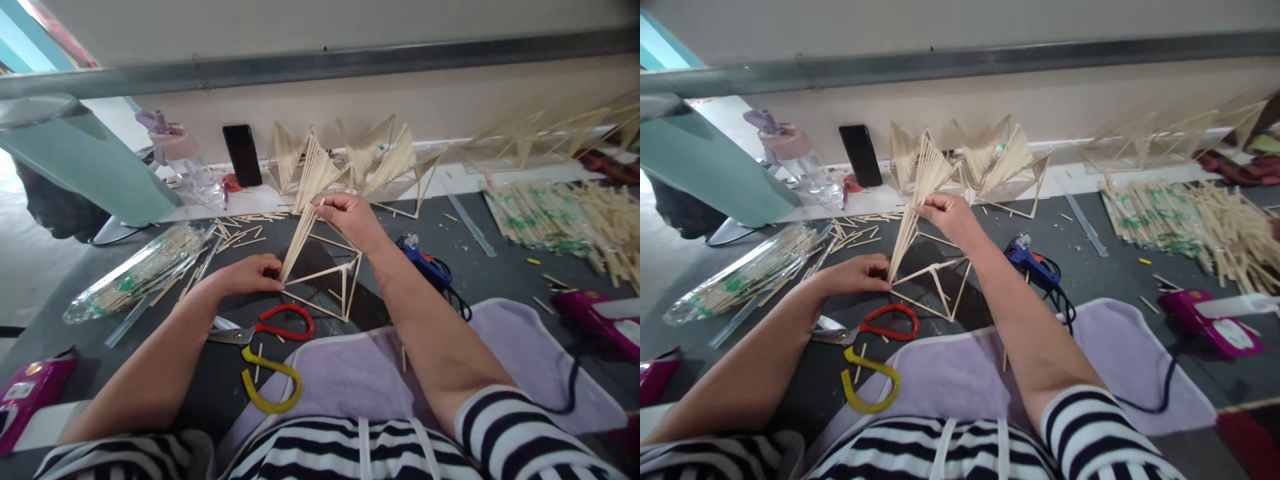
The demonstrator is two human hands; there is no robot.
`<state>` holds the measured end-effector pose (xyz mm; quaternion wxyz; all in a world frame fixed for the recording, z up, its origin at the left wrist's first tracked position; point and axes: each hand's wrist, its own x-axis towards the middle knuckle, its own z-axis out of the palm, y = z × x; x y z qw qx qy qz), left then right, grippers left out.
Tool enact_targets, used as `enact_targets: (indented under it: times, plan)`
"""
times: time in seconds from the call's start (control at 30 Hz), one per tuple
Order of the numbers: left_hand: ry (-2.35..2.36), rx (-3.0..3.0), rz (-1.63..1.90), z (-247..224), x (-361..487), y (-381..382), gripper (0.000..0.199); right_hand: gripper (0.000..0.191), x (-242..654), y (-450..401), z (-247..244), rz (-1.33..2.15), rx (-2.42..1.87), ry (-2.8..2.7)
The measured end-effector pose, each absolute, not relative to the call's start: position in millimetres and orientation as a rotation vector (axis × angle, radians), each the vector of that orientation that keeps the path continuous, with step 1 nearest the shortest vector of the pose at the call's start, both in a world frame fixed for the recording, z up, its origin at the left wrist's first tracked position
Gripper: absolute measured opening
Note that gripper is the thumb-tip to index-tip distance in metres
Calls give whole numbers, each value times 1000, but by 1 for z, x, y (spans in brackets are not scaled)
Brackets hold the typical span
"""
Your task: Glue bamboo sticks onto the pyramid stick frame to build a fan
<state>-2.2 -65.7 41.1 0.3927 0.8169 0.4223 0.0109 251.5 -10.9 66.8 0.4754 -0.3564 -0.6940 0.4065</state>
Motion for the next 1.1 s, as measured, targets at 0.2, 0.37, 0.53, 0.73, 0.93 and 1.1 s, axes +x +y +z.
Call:
enact_targets:
  times: [0.2,0.37,0.53,0.73,0.93,1.1]
  plan:
    - [1001,2088,54,43,-12,-60,31,31,252,-14,66,915,-941,-1697]
    - [1014,2057,122,38,-19,-58,32,34,255,-13,65,791,-915,-1757]
    - [1030,2046,121,37,-14,-61,23,30,258,-10,62,739,-919,-1777]
    - [1028,2032,126,37,-11,-62,19,23,259,-13,66,685,-946,-1773]
    - [995,2072,110,37,-11,-61,18,21,259,-16,71,636,-1014,-1791]
    - [982,2118,70,38,-10,-62,22,23,256,-21,76,644,-1052,-1832]
